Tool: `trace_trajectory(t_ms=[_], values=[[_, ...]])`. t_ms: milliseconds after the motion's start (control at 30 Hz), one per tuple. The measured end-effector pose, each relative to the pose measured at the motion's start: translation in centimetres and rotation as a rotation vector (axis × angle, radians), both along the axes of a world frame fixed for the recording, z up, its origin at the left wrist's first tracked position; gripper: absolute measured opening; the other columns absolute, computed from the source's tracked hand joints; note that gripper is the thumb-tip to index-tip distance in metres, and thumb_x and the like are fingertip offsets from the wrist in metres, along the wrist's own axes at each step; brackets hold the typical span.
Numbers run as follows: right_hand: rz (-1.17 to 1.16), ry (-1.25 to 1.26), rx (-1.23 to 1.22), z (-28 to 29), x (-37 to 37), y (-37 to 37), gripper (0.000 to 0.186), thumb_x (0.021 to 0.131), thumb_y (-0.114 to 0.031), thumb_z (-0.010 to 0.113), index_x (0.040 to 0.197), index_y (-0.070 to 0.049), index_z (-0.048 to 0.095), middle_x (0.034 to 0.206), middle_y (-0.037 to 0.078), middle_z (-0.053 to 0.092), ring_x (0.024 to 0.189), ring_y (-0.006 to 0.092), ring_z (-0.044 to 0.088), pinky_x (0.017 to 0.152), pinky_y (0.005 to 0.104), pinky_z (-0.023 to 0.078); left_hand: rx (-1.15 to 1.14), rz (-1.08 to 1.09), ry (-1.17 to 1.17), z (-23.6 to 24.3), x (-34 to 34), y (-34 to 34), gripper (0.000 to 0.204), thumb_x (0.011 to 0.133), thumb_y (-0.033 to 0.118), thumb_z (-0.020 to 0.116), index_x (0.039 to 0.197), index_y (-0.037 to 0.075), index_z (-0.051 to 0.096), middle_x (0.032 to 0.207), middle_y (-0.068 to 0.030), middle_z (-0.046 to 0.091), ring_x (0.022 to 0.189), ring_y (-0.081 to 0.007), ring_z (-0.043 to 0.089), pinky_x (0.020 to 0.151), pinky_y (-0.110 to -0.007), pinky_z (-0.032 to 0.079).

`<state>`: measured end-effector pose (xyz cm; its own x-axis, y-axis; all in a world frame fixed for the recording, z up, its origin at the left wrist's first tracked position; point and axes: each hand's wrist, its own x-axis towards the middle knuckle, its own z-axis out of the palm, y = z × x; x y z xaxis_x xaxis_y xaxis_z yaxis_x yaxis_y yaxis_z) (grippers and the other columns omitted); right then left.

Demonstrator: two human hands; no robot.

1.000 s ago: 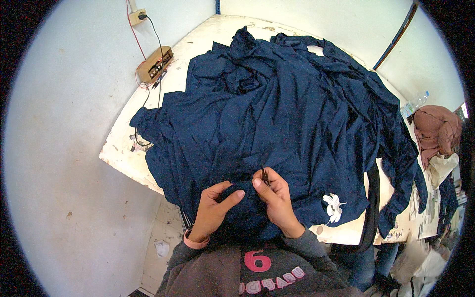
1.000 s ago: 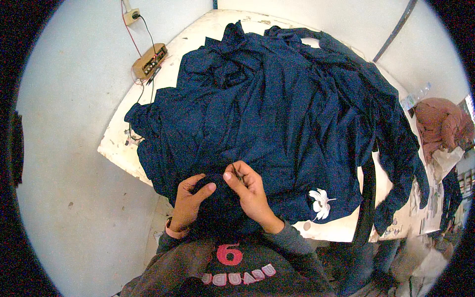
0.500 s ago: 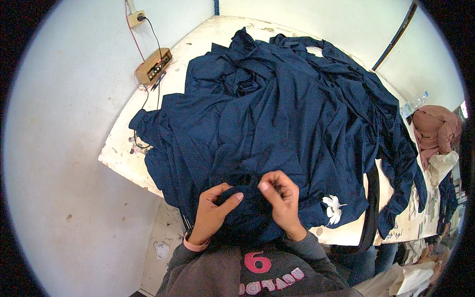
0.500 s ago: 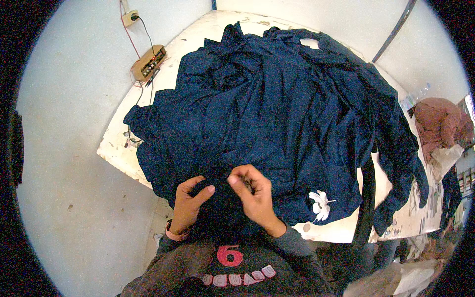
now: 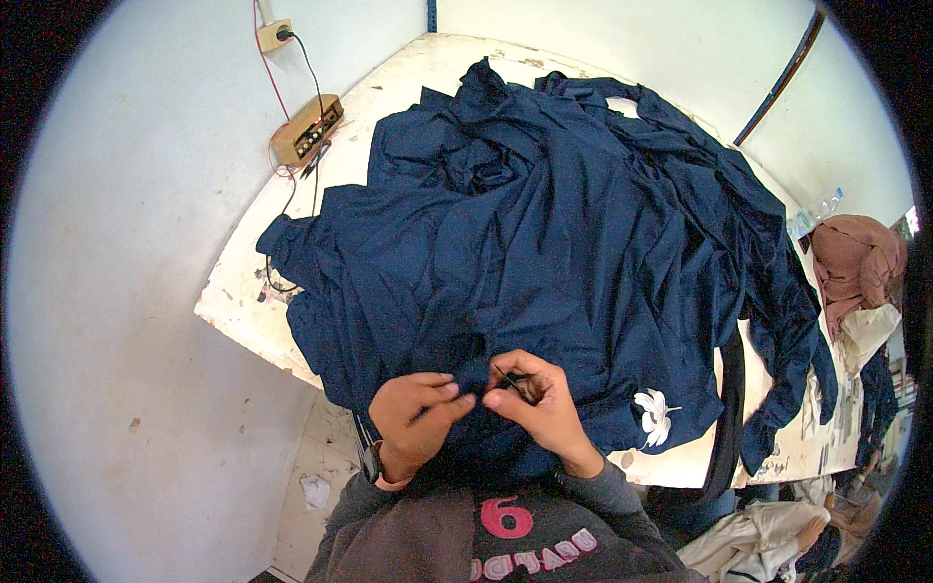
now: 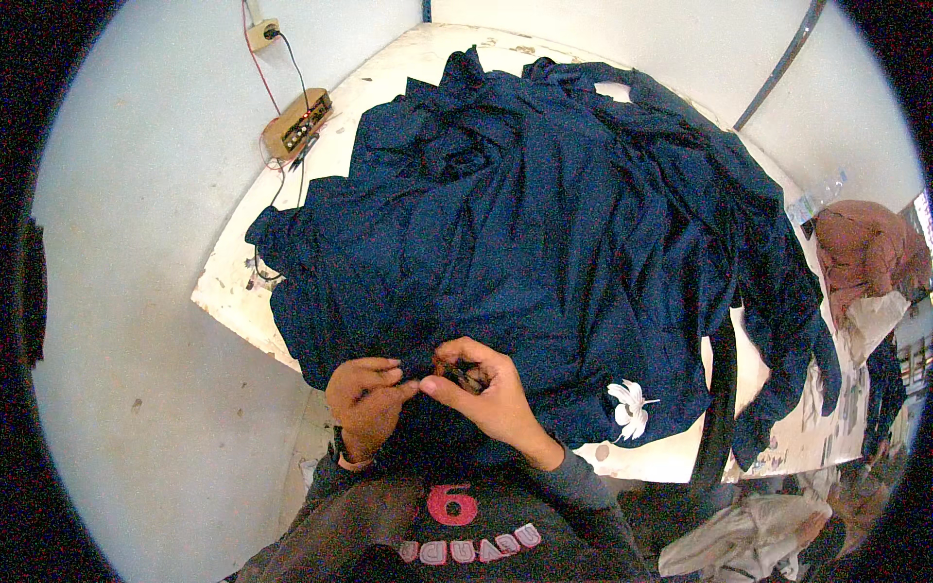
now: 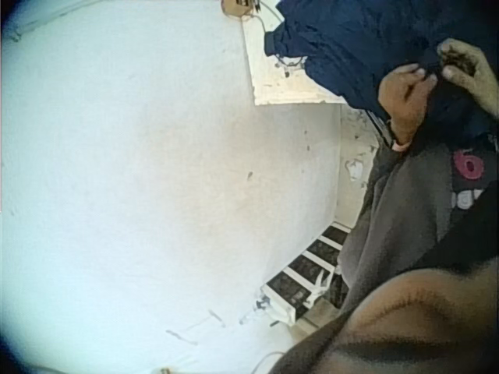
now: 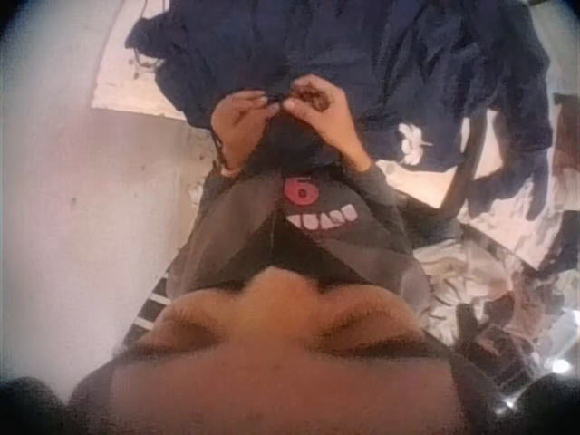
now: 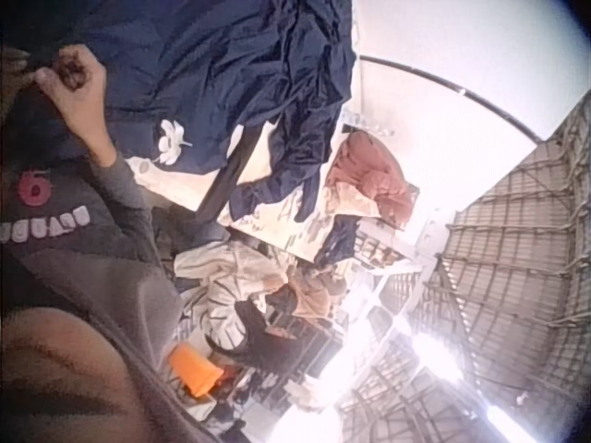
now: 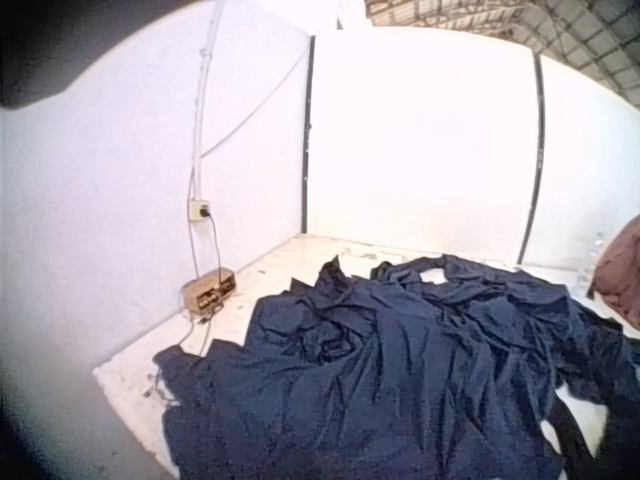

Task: The person uses a small blade to cut threads and seams on a dark blue garment laid on a white table. They repeatedly lift and reposition sections of the fabric to access different areas, then continue cutting along seams and edges.

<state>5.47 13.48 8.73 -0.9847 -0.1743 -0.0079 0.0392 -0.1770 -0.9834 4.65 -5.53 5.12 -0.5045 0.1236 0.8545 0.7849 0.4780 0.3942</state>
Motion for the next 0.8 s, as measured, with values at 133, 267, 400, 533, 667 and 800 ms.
trace_trajectory(t_ms=[133, 267, 400, 533, 667, 800], values=[[-0.038, -0.034, 0.051, -1.8, 0.0, 0.5, 0.015, 0.093, -0.011, 0.077, 0.101, -0.006, 0.066, 0.082, -0.011, 0.058, 0.07, -0.0015, 0.047, 0.06, 0.0193, 0.034, -0.321, -0.134, 0.081, 0.6, 0.3, -0.2, 0.022, 0.07, 0.019, 0.088, 0.087, 0.019, 0.075, 0.099, 0.0037, 0.072, 0.094, -0.0192, 0.071, 0.075, -0.032, 0.052], [-0.063, -0.139, -0.06, -3.6, -0.1, 1.5, 0.014, 0.094, -0.006, 0.073, 0.107, -0.004, 0.071, 0.089, -0.005, 0.068, 0.077, 0.0033, 0.057, 0.071, 0.0188, 0.044, -0.004, -0.175, -0.224, 0.6, 1.1, 0.1, 0.042, 0.064, 0.024, 0.091, 0.101, 0.018, 0.073, 0.116, -0.0048, 0.066, 0.104, -0.025, 0.065, 0.092, -0.041, 0.048], [-0.084, -0.138, -0.04, -3.8, 0.3, 2.7, 0.021, 0.094, -0.008, 0.075, 0.113, -0.003, 0.067, 0.094, -0.008, 0.062, 0.085, 0.0018, 0.055, 0.076, 0.0203, 0.044, 0.22, 0.155, -0.413, -0.7, -0.6, -0.5, 0.075, 0.072, 0.021, 0.089, 0.134, 0.005, 0.05, 0.133, -0.0161, 0.052, 0.124, -0.0304, 0.052, 0.106, -0.04, 0.04], [-0.122, -0.128, -0.042, -4.1, 0.6, 3.0, 0.025, 0.094, -0.008, 0.075, 0.116, -0.002, 0.066, 0.099, -0.007, 0.063, 0.09, 0.0035, 0.057, 0.083, 0.0213, 0.047, 0.431, 0.035, -0.802, -1.7, -1.6, -0.6, 0.081, 0.081, 0.012, 0.084, 0.144, 0.003, 0.034, 0.139, -0.018, 0.049, 0.128, -0.0281, 0.049, 0.109, -0.039, 0.037], [-0.169, -0.084, -0.033, -4.5, 0.8, 3.3, 0.026, 0.093, -0.008, 0.076, 0.116, -0.002, 0.066, 0.103, -0.005, 0.063, 0.092, 0.0049, 0.058, 0.084, 0.0218, 0.047, 0.573, -0.215, -1.045, -0.1, -1.1, -0.5, 0.069, 0.089, 0.001, 0.075, 0.144, 0.006, 0.033, 0.136, -0.0204, 0.058, 0.126, -0.0204, 0.055, 0.103, -0.031, 0.044], [-0.234, -0.078, -0.004, -3.9, 1.1, 3.7, 0.026, 0.092, -0.008, 0.077, 0.115, -0.003, 0.065, 0.103, -0.004, 0.062, 0.093, 0.0053, 0.057, 0.082, 0.0227, 0.046, 0.857, -0.369, -1.096, 0.6, -1.1, 0.1, 0.064, 0.093, -0.004, 0.07, 0.144, 0.007, 0.033, 0.123, -0.0183, 0.068, 0.111, -0.0153, 0.064, 0.092, -0.024, 0.051]])
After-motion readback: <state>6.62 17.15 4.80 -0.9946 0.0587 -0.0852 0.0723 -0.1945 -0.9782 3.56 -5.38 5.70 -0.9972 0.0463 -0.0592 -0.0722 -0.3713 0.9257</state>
